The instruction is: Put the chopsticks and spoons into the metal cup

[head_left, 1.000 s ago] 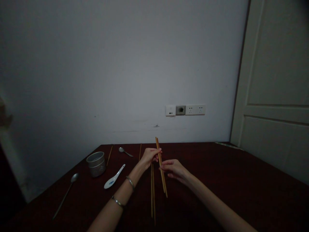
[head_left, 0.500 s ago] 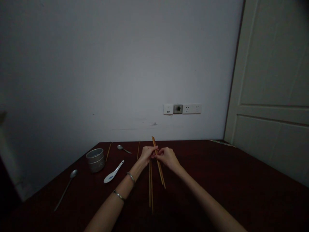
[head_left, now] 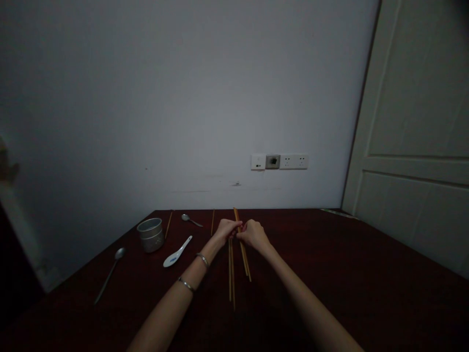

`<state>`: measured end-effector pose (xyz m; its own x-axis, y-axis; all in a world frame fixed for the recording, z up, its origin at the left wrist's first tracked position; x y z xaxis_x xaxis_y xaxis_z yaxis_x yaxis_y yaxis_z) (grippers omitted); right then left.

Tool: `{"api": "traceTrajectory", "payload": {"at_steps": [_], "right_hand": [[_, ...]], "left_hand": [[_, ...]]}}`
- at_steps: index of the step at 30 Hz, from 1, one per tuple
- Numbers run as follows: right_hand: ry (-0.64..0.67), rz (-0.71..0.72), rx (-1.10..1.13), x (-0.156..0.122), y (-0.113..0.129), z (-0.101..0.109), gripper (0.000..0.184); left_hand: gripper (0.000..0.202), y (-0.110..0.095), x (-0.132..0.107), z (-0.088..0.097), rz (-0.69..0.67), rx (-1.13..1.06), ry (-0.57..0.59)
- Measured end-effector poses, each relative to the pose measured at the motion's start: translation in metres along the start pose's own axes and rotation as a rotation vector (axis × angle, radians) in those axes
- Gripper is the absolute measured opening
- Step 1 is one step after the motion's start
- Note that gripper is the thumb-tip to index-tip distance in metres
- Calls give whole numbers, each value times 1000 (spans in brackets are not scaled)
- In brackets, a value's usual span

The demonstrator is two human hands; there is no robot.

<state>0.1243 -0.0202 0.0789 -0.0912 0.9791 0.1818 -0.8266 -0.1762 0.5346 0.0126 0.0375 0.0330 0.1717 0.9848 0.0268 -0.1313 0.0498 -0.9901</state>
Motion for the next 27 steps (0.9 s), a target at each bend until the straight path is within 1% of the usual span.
{"api": "traceTrajectory", "payload": {"at_steps": [3,6,9,11,14,18,23,27], "right_hand": [[45,-25,-26,2,-7,-10,22],[91,-54,-73,1,-17,-21,25],[116,-67,-151,-4,-24,-33,34],[130,-58,-178,-9,-26,-40,38],[164,-40,-160,-16,-25,-50,38],[199,-30,-90,-22,-21,-57,29],[250,-57,-40,-27,-16,-59,20],[262,-52,-4,-25,-11,-59,20]], "left_hand": [[39,5,-2,3,41,146,27],[47,12,-1,16,92,246,-25],[44,19,2,32,85,263,-99],[40,26,3,40,83,257,-124],[36,35,3,48,105,235,-150],[32,38,0,51,112,216,-167],[32,38,-4,50,138,228,-155],[31,40,-5,50,161,245,-142]]}}
Point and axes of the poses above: each hand's wrist, its own x-axis towards the middle knuckle, its own z-axis out of the back of the hand, y = z × x, the point moved 6 cm from there along x, towards the middle knuckle, and after that the axes turned 5 degrees about y, right-handed, at the moved point
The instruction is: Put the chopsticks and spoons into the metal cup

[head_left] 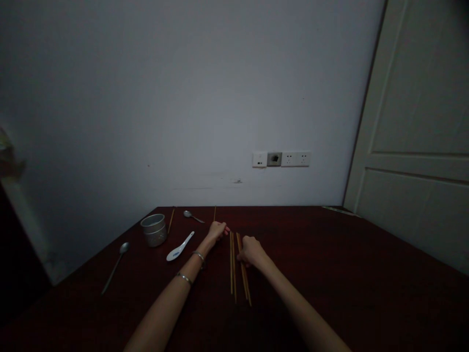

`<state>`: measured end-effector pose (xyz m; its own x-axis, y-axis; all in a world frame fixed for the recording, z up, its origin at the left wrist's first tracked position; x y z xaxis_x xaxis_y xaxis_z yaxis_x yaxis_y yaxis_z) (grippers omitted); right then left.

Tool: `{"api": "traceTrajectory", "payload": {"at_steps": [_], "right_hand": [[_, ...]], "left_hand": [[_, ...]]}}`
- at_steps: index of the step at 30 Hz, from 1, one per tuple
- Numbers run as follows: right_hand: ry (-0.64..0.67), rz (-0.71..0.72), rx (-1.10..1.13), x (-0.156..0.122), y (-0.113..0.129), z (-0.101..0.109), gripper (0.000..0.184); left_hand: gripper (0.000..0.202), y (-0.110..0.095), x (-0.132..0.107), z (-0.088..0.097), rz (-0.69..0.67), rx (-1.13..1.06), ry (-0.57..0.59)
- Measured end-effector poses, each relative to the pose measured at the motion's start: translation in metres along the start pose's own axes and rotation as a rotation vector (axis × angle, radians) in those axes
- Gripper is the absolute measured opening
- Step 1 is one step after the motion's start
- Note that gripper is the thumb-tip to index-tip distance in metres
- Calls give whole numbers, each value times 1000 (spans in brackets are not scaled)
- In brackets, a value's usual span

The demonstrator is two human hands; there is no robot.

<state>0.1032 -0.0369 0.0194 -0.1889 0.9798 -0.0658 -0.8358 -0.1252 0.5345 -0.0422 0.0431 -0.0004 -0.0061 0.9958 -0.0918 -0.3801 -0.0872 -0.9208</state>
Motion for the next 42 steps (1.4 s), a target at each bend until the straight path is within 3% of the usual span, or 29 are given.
{"api": "traceTrajectory", "payload": {"at_steps": [7,13,26,42], "right_hand": [[162,-60,9,7,1,-6,23],[117,-45,10,15,-4,-8,25],[215,-105,118,19,-6,-16,19],[232,-138,186,21,-10,-1,7]], "left_hand": [[30,6,0,1,20,17,8],[30,11,3,1,21,18,9],[29,10,1,0,11,16,23],[30,19,9,-1,25,42,21]]}}
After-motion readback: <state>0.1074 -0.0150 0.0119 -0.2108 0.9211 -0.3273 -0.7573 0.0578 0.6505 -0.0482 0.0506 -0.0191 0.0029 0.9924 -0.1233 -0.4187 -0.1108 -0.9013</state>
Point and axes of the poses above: each hand's wrist, its own x-axis towards the middle knuckle, its own z-axis out of the back of the hand, y = z × x, the point moved 6 cm from there along x, towards the middle knuckle, and after that the axes turned 5 degrees about y, right-handed, at the moved point
